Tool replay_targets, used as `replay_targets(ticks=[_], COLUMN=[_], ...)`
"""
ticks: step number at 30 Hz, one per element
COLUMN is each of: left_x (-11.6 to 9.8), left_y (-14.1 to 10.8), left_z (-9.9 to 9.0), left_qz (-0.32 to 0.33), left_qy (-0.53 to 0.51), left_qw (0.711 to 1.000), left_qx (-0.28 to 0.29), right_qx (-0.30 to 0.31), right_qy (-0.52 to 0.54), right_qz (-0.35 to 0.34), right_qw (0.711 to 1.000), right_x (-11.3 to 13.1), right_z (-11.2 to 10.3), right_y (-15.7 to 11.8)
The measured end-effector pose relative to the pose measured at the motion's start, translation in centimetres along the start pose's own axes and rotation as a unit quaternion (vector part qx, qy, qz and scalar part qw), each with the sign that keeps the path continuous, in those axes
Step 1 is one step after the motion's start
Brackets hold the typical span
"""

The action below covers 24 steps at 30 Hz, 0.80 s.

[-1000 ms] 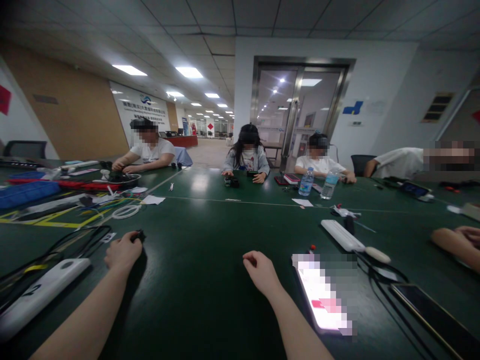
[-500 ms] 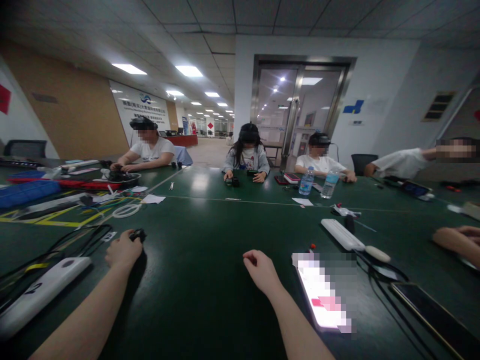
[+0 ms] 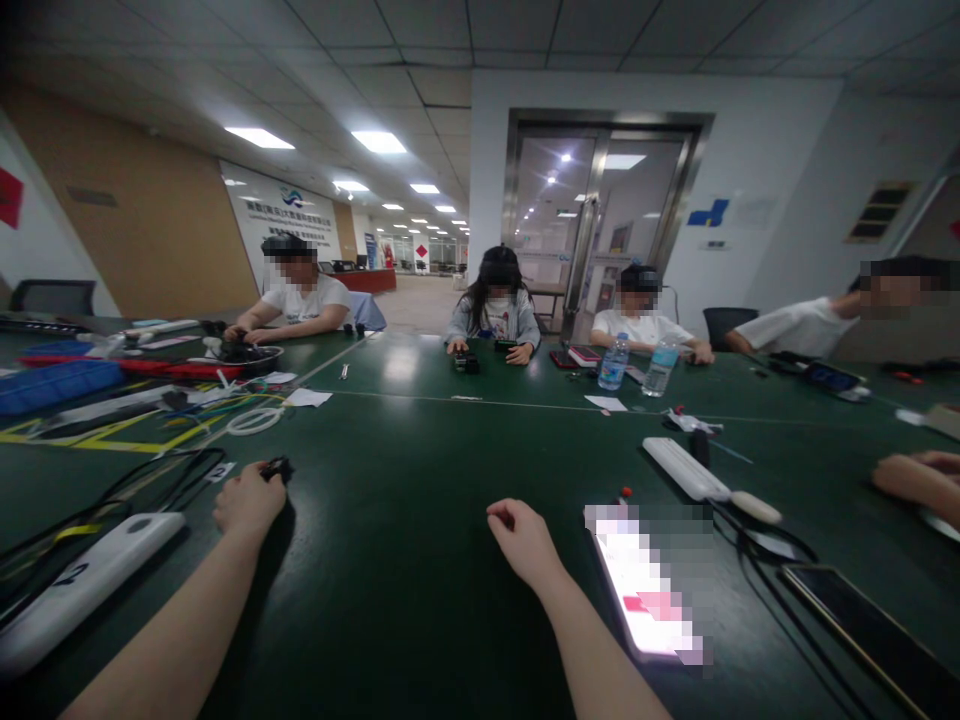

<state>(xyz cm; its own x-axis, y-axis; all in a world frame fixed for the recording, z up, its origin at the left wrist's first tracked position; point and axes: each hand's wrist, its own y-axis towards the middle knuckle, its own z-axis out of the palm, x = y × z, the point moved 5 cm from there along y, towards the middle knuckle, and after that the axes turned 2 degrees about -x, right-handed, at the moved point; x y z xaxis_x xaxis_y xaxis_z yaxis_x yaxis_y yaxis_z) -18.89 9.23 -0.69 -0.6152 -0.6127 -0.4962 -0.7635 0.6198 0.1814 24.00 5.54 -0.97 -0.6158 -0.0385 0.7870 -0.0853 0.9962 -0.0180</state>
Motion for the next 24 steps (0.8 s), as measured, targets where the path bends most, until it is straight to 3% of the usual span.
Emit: replay_targets(ticks=[24], left_x=[-0.46], left_y=[-0.76], left_z=[-0.63], left_qz=[-0.009], left_qy=[0.018], left_qw=[1.000], left_qx=[-0.010], right_qx=[-0.005], right_qy=[0.018], right_qz=[0.006], right_qw=[1.000], right_x=[0.46], right_z=[-0.18], right_y=[-0.41])
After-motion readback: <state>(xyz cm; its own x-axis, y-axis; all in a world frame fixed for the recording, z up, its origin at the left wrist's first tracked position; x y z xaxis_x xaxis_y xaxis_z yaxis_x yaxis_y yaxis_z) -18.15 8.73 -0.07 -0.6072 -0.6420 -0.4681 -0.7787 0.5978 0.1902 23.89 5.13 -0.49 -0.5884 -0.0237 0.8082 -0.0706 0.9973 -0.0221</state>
